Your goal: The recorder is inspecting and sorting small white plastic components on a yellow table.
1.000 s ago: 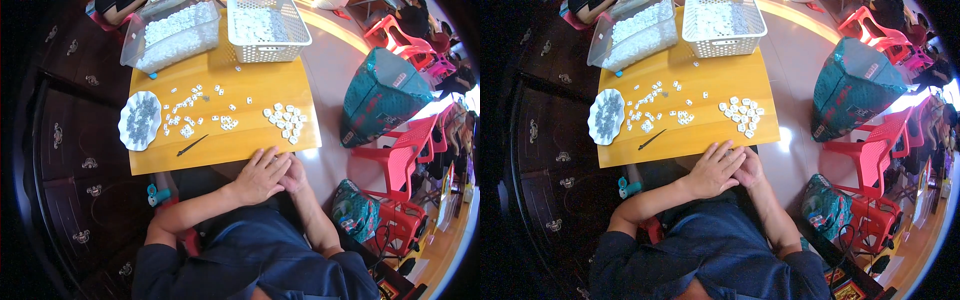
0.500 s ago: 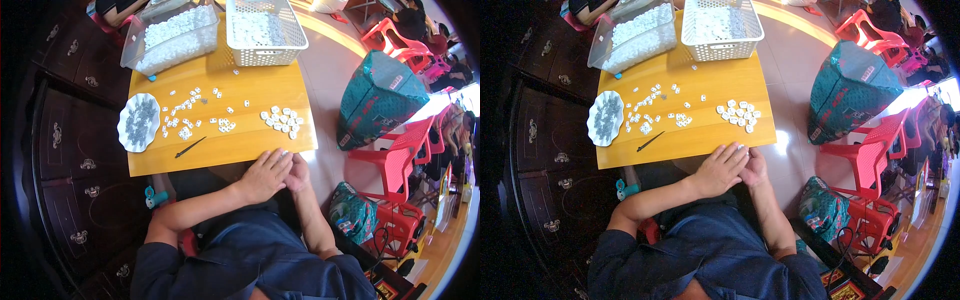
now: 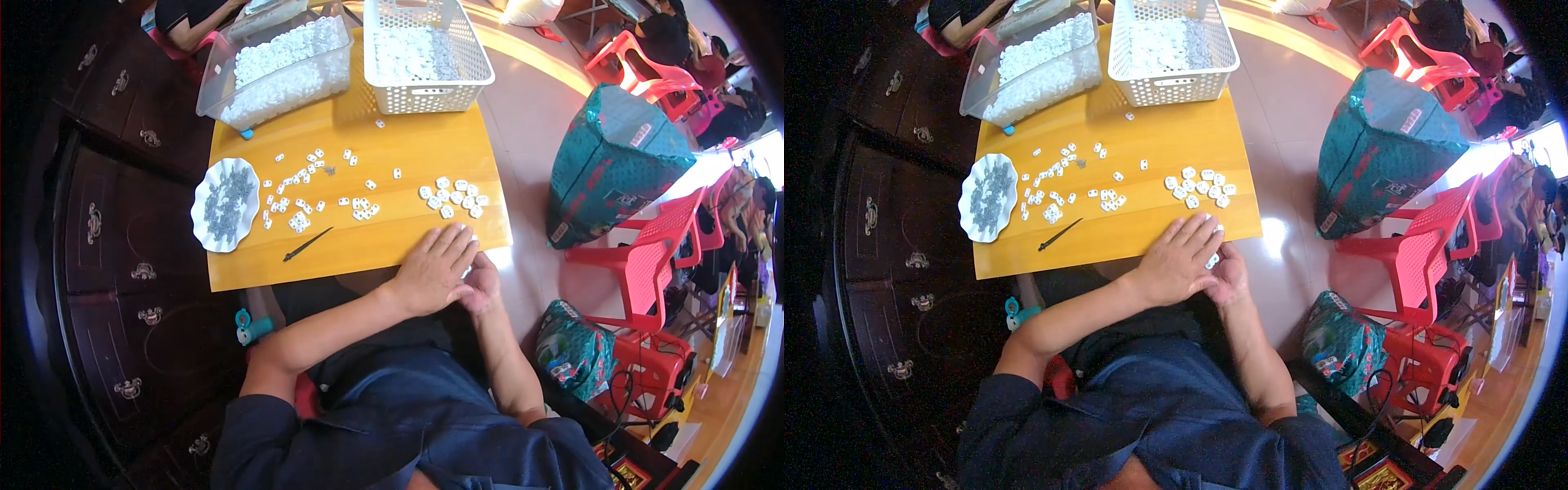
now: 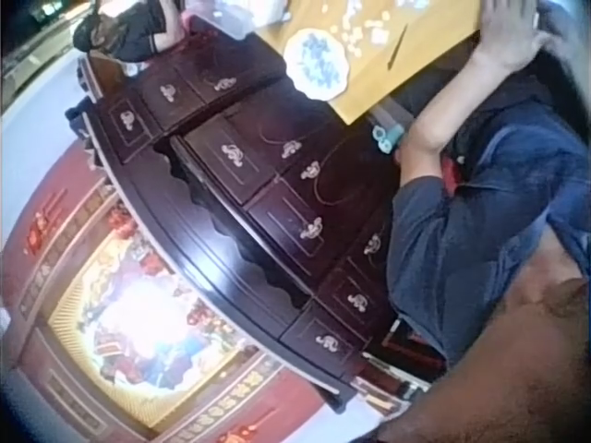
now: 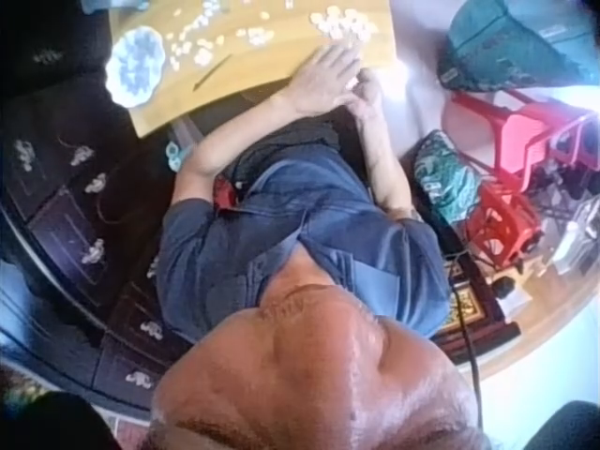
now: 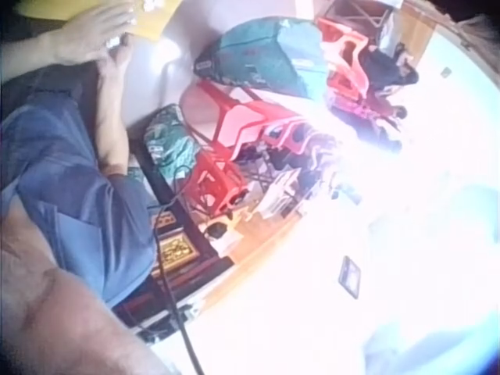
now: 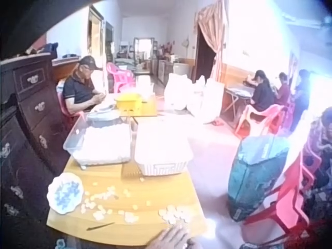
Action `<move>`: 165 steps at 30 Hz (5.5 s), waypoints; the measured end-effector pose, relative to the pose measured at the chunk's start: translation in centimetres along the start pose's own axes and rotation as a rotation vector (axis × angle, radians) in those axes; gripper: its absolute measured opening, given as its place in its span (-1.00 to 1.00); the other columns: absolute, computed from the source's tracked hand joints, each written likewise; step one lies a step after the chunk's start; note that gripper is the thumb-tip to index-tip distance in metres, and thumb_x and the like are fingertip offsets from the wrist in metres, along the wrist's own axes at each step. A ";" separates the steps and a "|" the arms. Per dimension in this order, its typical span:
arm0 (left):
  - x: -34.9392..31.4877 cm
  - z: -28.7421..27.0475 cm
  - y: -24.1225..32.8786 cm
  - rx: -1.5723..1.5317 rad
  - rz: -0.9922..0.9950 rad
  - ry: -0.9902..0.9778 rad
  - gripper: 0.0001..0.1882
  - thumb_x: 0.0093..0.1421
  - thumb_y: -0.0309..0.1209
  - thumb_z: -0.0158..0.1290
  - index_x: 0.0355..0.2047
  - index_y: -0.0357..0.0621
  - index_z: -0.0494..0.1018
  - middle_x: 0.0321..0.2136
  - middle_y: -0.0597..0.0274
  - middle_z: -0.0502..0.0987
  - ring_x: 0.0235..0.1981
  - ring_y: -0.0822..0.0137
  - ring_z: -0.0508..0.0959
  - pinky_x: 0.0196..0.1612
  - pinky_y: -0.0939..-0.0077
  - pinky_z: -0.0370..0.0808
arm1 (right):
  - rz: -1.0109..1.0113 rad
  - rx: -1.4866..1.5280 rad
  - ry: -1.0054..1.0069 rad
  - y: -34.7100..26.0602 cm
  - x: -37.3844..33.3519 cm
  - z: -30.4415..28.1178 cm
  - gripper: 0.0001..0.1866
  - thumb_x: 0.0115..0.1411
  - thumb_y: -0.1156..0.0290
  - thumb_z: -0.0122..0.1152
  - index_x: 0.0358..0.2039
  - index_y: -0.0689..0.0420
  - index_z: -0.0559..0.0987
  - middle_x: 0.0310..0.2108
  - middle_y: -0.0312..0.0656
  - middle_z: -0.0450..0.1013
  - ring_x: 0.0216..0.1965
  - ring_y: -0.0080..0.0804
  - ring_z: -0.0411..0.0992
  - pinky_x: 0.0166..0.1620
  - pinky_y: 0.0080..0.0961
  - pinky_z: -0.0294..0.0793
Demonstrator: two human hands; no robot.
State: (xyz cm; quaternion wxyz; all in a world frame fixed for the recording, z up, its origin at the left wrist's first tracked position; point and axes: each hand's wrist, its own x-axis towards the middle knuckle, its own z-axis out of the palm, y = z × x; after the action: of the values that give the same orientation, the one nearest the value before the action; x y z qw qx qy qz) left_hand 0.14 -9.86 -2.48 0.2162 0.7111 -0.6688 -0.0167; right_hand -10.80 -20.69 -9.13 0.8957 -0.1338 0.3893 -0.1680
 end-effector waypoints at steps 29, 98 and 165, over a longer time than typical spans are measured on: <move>-4.6 -0.6 1.9 -0.197 0.085 -0.027 -0.17 0.10 -0.09 0.22 0.27 -0.29 0.22 0.29 -0.12 0.24 0.36 -0.08 0.18 0.36 0.03 0.15 | 0.251 0.242 -0.450 1.1 1.7 -2.0 -0.59 0.45 0.18 -0.12 0.09 0.23 0.43 0.03 0.00 0.47 0.09 -0.11 0.44 0.16 -0.13 0.48; 19.5 4.7 -5.9 -0.133 0.321 -0.200 -0.59 0.24 -0.04 0.05 -0.54 -0.06 0.64 -0.45 0.06 0.58 -0.32 0.02 0.57 -0.18 0.12 0.48 | 0.208 0.277 -0.564 -9.5 14.0 -3.0 -0.51 0.34 0.15 0.09 0.13 0.24 0.44 0.14 0.10 0.42 0.15 -0.05 0.43 0.24 0.02 0.39; 2.5 -9.6 -9.8 -0.889 -0.505 0.227 -0.74 0.37 -0.34 -0.01 -0.19 -0.28 0.60 -0.44 0.22 0.62 -0.49 0.48 0.57 -0.39 0.60 0.53 | -1.129 -0.913 -0.746 -8.6 -1.8 33.7 -0.75 0.29 0.36 0.16 -0.10 0.23 0.57 -0.20 -0.11 0.58 -0.16 -0.32 0.56 -0.06 -0.42 0.51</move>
State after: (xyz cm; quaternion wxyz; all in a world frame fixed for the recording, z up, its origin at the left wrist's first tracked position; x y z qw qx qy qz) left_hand 12.67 -9.44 3.66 0.5577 0.6871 -0.3770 -0.2734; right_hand 11.37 -24.07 17.56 0.6040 -0.7087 -0.0304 -0.3635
